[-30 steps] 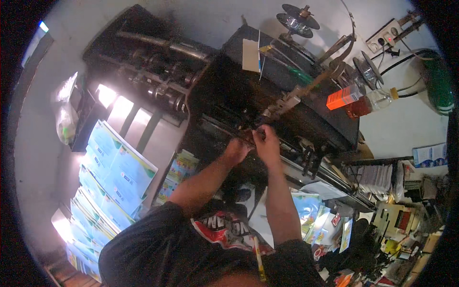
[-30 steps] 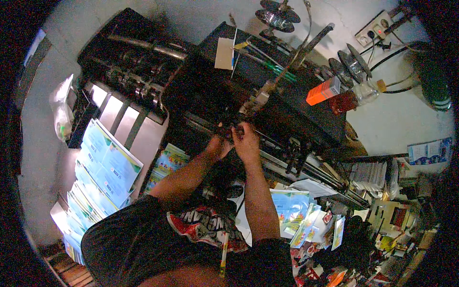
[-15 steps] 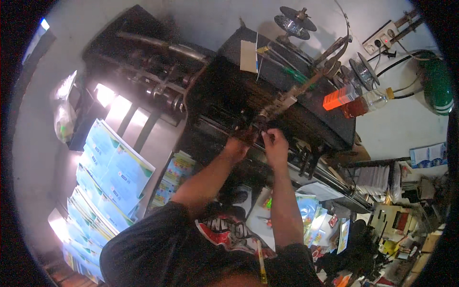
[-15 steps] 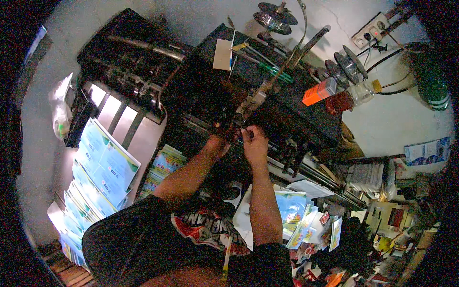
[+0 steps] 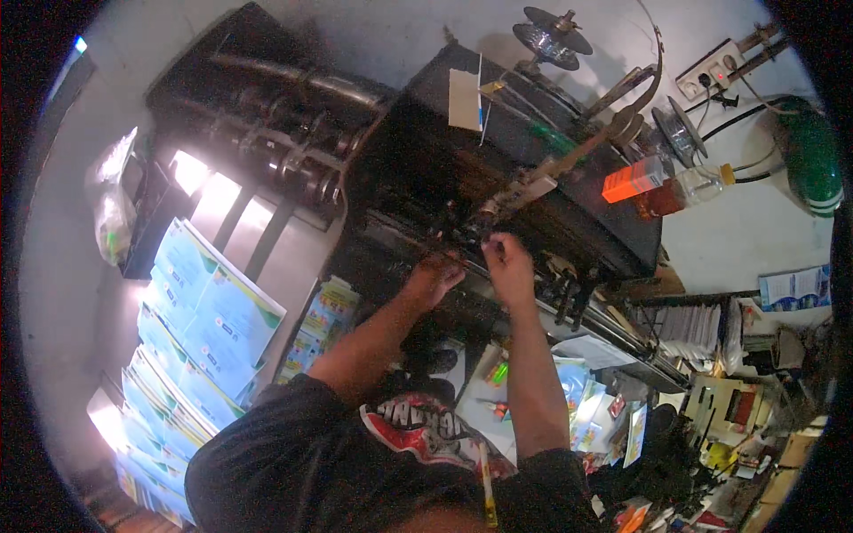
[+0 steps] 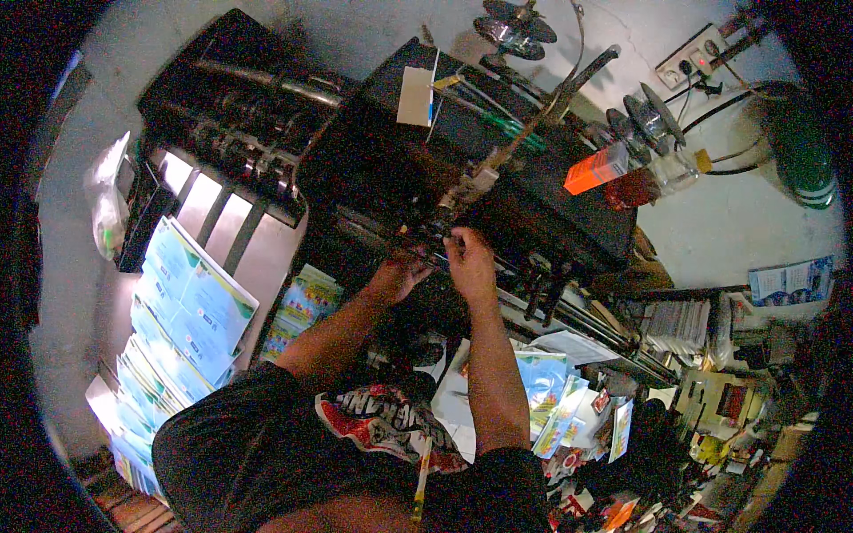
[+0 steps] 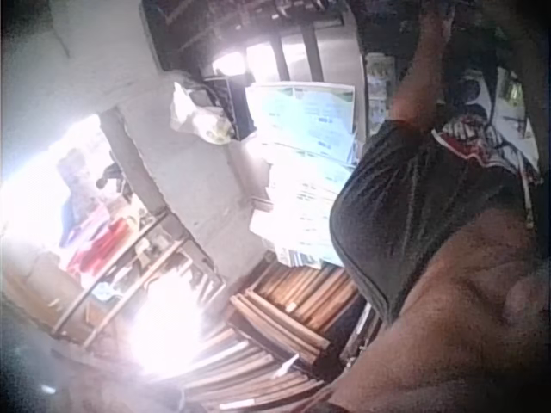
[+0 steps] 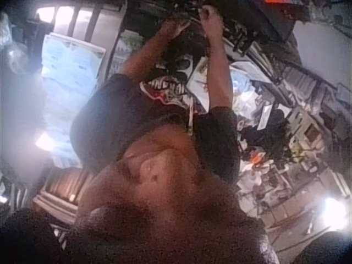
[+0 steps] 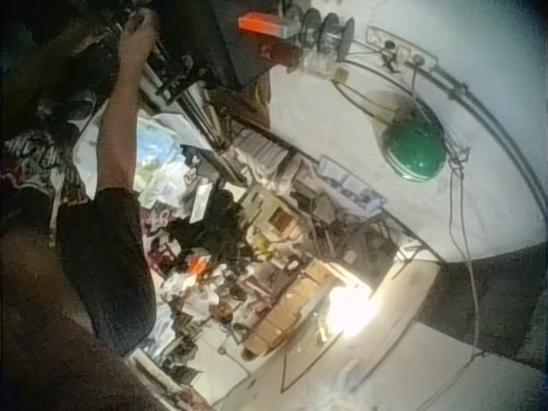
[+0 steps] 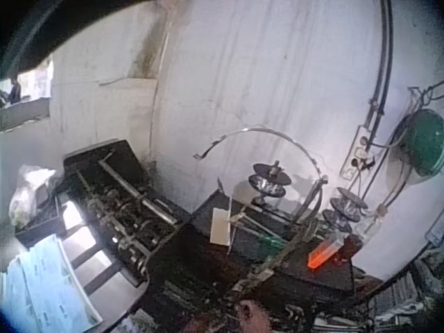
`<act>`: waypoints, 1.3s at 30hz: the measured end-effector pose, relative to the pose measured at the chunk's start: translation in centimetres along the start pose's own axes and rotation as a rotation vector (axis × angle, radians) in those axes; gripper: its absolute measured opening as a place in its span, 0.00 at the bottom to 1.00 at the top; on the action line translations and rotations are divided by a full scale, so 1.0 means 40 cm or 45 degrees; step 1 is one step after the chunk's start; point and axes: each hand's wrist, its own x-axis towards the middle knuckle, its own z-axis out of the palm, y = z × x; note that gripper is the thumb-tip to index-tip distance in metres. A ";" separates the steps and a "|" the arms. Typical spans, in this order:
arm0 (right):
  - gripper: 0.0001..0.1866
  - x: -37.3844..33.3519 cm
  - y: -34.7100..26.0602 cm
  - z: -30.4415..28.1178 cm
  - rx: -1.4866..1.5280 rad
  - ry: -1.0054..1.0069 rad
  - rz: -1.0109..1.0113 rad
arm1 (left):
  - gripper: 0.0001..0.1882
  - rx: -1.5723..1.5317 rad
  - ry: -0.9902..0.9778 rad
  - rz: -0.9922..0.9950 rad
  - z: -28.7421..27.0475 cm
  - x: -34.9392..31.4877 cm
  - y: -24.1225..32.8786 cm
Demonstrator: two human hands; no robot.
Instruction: The person checks a printed booklet, adjusts the settings on a binding machine using a screwdriver and by hand, and then feeds the booklet through the rollers.
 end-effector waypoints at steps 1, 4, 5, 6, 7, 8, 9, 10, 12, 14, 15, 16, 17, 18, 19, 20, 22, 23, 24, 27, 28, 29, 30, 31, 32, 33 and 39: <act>0.13 -0.001 -0.010 -0.001 0.049 -0.075 0.082 | 0.12 0.060 -0.040 -0.005 -0.010 -0.004 0.003; 0.14 -0.010 0.012 0.009 0.109 -0.043 0.105 | 0.12 0.231 -0.112 -0.032 -0.039 -0.010 0.008; 0.15 -0.011 0.027 0.009 0.118 0.064 0.038 | 0.12 0.341 -0.146 -0.046 -0.046 -0.009 0.013; 0.15 -0.021 0.027 0.016 0.132 0.049 0.038 | 0.12 0.344 -0.127 -0.040 -0.071 -0.020 0.019; 0.15 -0.031 0.024 0.022 0.172 0.076 0.045 | 0.12 0.331 -0.112 -0.024 -0.094 -0.032 0.028; 0.15 -0.039 0.017 0.027 0.217 0.100 0.047 | 0.12 0.319 -0.095 -0.001 -0.114 -0.046 0.040; 0.15 -0.055 0.002 0.032 0.244 0.074 0.035 | 0.12 0.325 -0.064 0.023 -0.125 -0.075 0.056; 0.15 -0.069 -0.022 0.032 0.181 0.096 -0.030 | 0.14 1.142 -0.073 0.191 -0.128 -0.109 0.082; 0.15 -0.125 -0.064 0.022 0.142 0.022 -0.007 | 0.17 1.537 0.000 0.141 -0.057 -0.215 0.136; 0.17 -0.197 -0.132 0.012 0.140 -0.272 -0.040 | 0.18 1.328 -0.058 0.135 -0.040 -0.291 0.124; 0.18 -0.227 -0.158 -0.005 0.106 -0.390 -0.117 | 0.18 1.376 -0.013 0.033 0.011 -0.310 0.144; 0.18 -0.248 -0.193 -0.009 0.072 -0.501 -0.193 | 0.17 1.419 0.036 -0.079 0.076 -0.347 0.185; 0.18 -0.264 -0.213 0.011 0.114 -0.529 -0.256 | 0.17 1.432 0.104 -0.031 0.101 -0.388 0.228; 0.21 -0.276 -0.230 0.028 0.070 -0.639 -0.268 | 0.19 1.536 0.076 -0.072 0.118 -0.426 0.266; 0.24 -0.274 -0.251 0.041 0.011 -0.739 -0.271 | 0.20 1.636 0.032 -0.125 0.127 -0.450 0.296; 0.24 -0.264 -0.273 0.053 0.023 -0.749 -0.307 | 0.20 1.639 0.064 -0.098 0.123 -0.472 0.320; 0.22 -0.228 -0.338 0.078 0.060 -0.986 -0.288 | 0.20 1.772 0.055 0.129 0.121 -0.520 0.385; 0.20 -0.221 -0.358 0.092 0.079 -0.931 -0.353 | 0.20 1.769 0.072 0.152 0.132 -0.543 0.417; 0.20 -0.207 -0.382 0.107 0.075 -0.938 -0.384 | 0.20 1.805 0.082 0.142 0.159 -0.575 0.458; 0.18 -0.160 -0.439 0.151 0.293 -0.971 -0.384 | 0.20 1.902 0.219 0.373 0.142 -0.645 0.577; 0.17 -0.144 -0.446 0.179 0.393 -0.916 -0.407 | 0.19 1.965 0.328 0.592 0.132 -0.665 0.624; 0.17 -0.127 -0.458 0.204 0.493 -0.863 -0.428 | 0.19 2.007 0.484 0.655 0.125 -0.689 0.677; 0.17 -0.114 -0.479 0.218 0.483 -0.884 -0.443 | 0.19 2.037 0.653 0.712 0.121 -0.721 0.727; 0.17 -0.095 -0.507 0.236 0.484 -0.926 -0.426 | 0.19 2.059 0.800 0.753 0.099 -0.742 0.779; 0.16 -0.078 -0.531 0.257 0.483 -0.967 -0.407 | 0.18 2.077 0.946 0.790 0.074 -0.758 0.826; 0.16 -0.068 -0.547 0.297 0.486 -0.980 -0.419 | 0.18 2.092 1.074 0.835 0.047 -0.775 0.864; 0.15 -0.014 -0.591 0.544 0.547 -0.962 -0.541 | 0.10 2.512 1.616 1.138 -0.115 -0.752 1.117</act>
